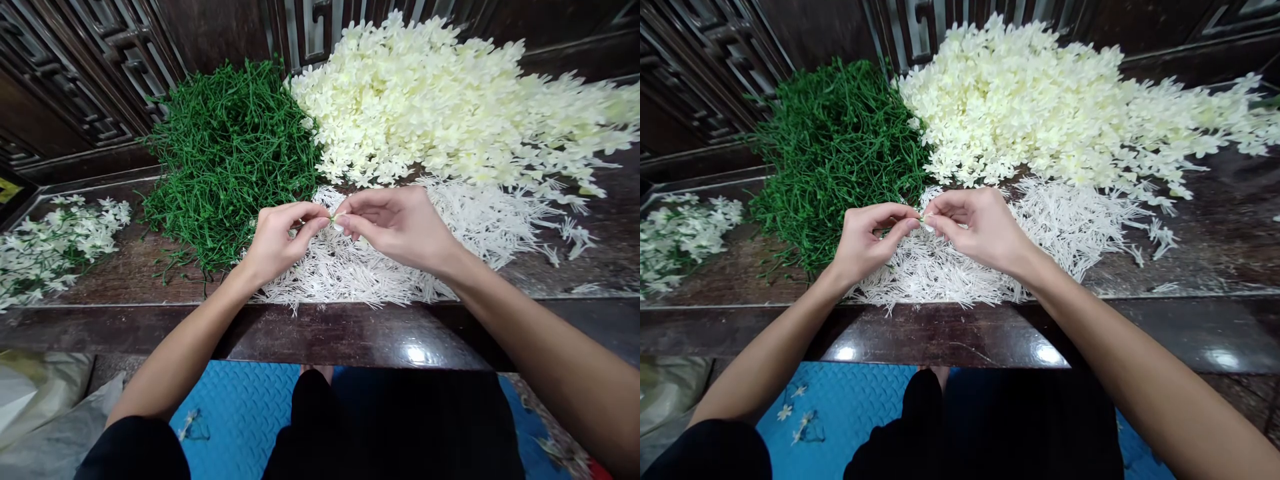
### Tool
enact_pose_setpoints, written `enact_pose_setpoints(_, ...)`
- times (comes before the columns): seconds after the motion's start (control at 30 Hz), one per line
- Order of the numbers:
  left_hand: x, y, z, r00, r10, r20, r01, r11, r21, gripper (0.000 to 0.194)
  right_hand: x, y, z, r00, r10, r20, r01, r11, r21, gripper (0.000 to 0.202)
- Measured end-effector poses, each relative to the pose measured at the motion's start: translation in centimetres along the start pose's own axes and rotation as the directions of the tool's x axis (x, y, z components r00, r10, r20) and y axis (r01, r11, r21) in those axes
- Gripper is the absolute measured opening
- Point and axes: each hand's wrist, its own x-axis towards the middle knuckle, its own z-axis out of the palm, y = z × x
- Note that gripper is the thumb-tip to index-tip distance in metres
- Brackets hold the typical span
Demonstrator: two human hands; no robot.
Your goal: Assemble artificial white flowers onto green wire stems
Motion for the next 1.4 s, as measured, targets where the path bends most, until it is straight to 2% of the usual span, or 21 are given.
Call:
enact_pose_setpoints(0.13,0.0,-0.1,0.1,0.994,0.105,-0.031,-0.102,0.991,0.084,0.007,0.0,-0.3,-0.2,0.999,0.032,0.015,-0.032,0.999,0.004,0.010)
enact_pose_setpoints(0.3,0.0,0.2,0.1,0.981,0.187,-0.046,-0.176,0.967,0.186,0.005,-0.1,-0.5,-0.3,0.998,-0.023,0.054,0.028,0.994,-0.108,0.012)
enact_pose_setpoints(0.5,-0.2,0.4,0.1,0.987,0.157,-0.043,-0.144,0.967,0.211,0.006,-0.1,-0.4,-0.1,0.989,-0.120,0.081,0.136,0.960,-0.243,0.015)
enact_pose_setpoints(0.67,-0.5,0.3,0.4,0.984,0.165,-0.067,-0.148,0.965,0.216,0.007,-0.2,-0.4,0.0,0.987,-0.128,0.099,0.155,0.926,-0.344,0.018)
enact_pose_setpoints(0.77,-0.7,0.3,0.6,0.979,0.183,-0.084,-0.163,0.965,0.208,0.007,-0.2,-0.3,0.1,0.978,-0.186,0.092,0.207,0.897,-0.391,0.017)
enact_pose_setpoints(0.97,-0.9,0.1,0.9,0.976,0.188,-0.106,-0.168,0.970,0.174,0.007,-0.3,0.0,0.4,0.980,-0.187,0.067,0.198,0.899,-0.391,0.013)
enact_pose_setpoints(1.1,-1.0,0.2,1.1,0.974,0.186,-0.130,-0.167,0.975,0.146,0.008,-0.4,0.0,0.5,0.970,-0.235,0.058,0.238,0.879,-0.413,0.014)
enact_pose_setpoints(1.4,-1.2,0.2,1.2,0.953,0.272,-0.135,-0.232,0.939,0.254,0.011,-0.7,-0.2,0.7,0.975,-0.210,0.066,0.219,0.890,-0.399,0.014)
